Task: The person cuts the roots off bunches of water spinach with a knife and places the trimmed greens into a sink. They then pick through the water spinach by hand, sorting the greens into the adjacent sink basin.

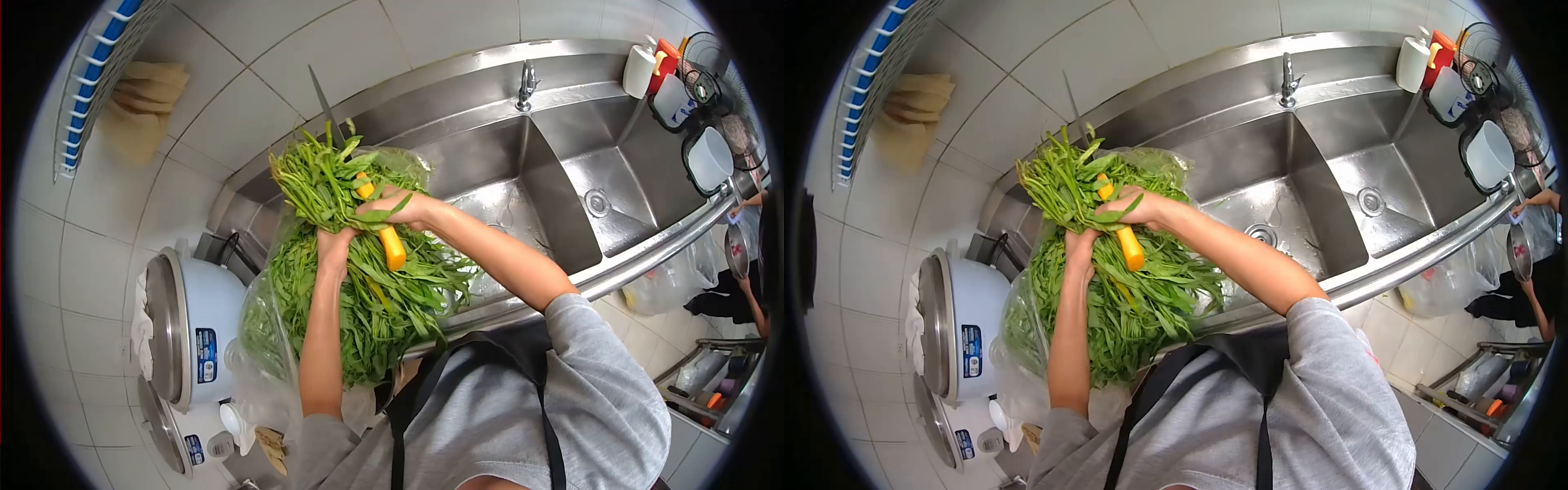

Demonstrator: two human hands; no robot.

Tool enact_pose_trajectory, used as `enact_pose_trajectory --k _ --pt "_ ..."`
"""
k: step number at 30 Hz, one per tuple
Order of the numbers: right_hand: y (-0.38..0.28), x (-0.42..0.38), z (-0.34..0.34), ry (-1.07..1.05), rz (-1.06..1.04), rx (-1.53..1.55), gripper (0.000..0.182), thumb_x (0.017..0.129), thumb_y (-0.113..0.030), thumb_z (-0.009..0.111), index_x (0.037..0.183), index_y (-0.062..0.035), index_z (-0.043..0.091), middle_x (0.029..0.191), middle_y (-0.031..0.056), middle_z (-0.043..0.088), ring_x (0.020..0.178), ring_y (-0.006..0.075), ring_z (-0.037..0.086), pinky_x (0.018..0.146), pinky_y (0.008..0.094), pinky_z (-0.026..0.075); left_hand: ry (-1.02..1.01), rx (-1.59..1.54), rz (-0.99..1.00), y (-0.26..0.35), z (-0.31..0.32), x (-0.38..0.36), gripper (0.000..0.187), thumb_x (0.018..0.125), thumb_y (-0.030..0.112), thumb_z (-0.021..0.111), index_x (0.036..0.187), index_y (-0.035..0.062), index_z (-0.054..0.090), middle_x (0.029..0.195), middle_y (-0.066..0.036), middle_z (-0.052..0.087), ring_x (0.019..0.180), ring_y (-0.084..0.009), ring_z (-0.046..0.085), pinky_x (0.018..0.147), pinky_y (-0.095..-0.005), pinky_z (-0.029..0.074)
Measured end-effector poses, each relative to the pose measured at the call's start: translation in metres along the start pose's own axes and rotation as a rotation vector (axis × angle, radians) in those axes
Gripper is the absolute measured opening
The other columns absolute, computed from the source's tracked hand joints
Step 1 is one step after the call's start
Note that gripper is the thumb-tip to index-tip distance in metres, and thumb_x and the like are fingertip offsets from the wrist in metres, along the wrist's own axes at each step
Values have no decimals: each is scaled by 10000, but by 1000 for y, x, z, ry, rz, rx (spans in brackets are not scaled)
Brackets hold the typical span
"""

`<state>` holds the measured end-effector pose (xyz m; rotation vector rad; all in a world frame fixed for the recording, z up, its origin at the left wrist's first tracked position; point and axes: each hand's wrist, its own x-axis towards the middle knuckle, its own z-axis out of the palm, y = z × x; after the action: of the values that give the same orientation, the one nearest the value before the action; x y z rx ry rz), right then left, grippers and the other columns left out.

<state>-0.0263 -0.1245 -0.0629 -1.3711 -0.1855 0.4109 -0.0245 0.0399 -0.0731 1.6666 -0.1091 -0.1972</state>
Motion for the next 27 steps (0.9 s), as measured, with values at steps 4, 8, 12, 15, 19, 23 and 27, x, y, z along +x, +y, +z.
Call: enact_pose_trajectory --k 4,8,12,15,19,23,27 --pt "-22 -4 -20 -56 136 -163 293 673 -205 620 869 12 598 800 67 586 706 130 488 614 249 390 32 -233 45 -18 -35 0 379 740 88 604 1092 20 481 1021 -75 538 894 -188 530 800 -320 447" --pt "-8 -28 -31 152 202 -295 700 637 -281 692 1192 43 414 1099 131 486 1055 202 435 884 286 368 -17 -504 91 -35 -94 10 344 775 207 607 1059 49 493 935 -67 554 829 -189 564 712 -323 491" --pt "5 -16 10 54 40 286 290 717 -228 680 840 7 564 752 43 553 626 104 480 549 240 407 -53 -437 78 -14 -90 8 309 756 151 621 1023 51 502 870 -52 564 782 -170 580 655 -312 508" --pt "-4 -12 40 271 -91 388 216 706 -129 648 787 50 557 708 67 566 570 131 502 514 267 424 -61 -282 64 13 -53 6 370 698 48 660 1030 41 497 900 -41 565 805 -150 570 681 -294 493" --pt "-7 -29 33 402 -98 350 179 678 -70 595 766 78 546 710 84 568 590 128 504 535 281 429 -209 -1 78 38 -21 9 454 648 48 711 1050 11 503 970 -49 575 862 -150 552 771 -274 443" --pt "-1 -49 15 470 -213 401 204 706 -85 548 862 45 557 733 75 565 634 134 509 558 279 433 -478 438 350 92 18 -6 457 634 89 715 1041 -16 536 995 -84 594 883 -165 565 797 -286 436" --pt "-45 -102 0 402 -195 622 267 743 -65 509 989 39 515 880 123 575 743 185 558 653 303 475 -497 759 394 147 62 -17 598 562 129 724 1084 -35 482 1006 -135 588 911 -211 569 831 -304 427"
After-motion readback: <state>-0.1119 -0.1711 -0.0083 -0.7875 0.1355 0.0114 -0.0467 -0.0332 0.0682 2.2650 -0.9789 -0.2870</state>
